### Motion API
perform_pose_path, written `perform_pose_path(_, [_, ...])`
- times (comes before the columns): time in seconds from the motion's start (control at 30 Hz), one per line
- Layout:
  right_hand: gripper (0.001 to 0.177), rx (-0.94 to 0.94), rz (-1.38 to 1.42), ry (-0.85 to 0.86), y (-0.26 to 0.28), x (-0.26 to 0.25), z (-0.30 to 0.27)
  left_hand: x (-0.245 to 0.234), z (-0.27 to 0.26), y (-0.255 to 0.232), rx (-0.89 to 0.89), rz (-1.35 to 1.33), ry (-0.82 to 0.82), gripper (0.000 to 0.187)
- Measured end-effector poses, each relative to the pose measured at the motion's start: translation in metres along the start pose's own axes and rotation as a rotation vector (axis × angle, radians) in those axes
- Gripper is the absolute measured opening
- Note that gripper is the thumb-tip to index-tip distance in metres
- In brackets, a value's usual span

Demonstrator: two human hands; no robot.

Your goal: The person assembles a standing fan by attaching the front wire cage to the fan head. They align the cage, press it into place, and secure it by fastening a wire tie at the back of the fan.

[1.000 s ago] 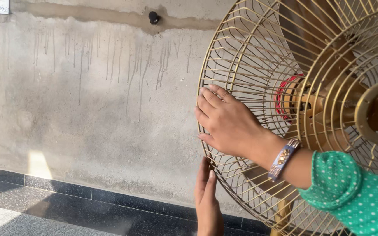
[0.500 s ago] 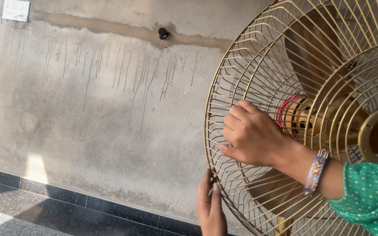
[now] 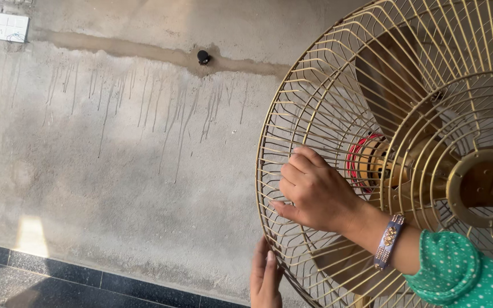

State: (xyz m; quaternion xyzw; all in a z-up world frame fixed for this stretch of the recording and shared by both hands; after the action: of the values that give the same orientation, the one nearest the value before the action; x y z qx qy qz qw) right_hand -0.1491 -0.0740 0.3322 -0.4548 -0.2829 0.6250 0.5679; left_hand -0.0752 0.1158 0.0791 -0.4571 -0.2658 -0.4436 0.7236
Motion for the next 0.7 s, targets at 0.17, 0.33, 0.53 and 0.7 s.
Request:
perform_pose_path(0.17, [0.038, -0.029, -0.099, -0.029, 0.004, 0.004, -0.013, 0.012, -0.021, -0.024, 0.207, 0.234, 0.073, 0.064])
perform_pose_path(0.33, [0.025, -0.038, 0.043, -0.061, -0.002, -0.006, -0.018, 0.024, -0.045, -0.066, 0.094, 0.4, 0.059, 0.067])
perform_pose_path(0.53, [0.049, 0.026, -0.025, -0.079, -0.06, -0.025, -0.027, 0.066, 0.0, -0.166, 0.178, 0.496, 0.0, 0.064])
perform_pose_path(0.7, [0.072, 0.237, -0.2, -0.191, -0.144, -0.054, -0.022, 0.168, 0.069, -0.25, 0.656, 0.709, 0.138, 0.054])
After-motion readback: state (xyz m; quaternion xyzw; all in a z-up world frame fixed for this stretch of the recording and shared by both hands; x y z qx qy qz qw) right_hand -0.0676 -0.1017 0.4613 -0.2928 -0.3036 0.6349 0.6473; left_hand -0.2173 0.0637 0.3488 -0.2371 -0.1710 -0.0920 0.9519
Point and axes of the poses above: each hand's wrist, its own z-axis towards the middle knuckle, its own x-axis out of the palm, y = z × x, the point moved 7 cm from there along z, towards the middle knuckle, and after that the axes turned 5 degrees about -y, right-handed, at the moved point
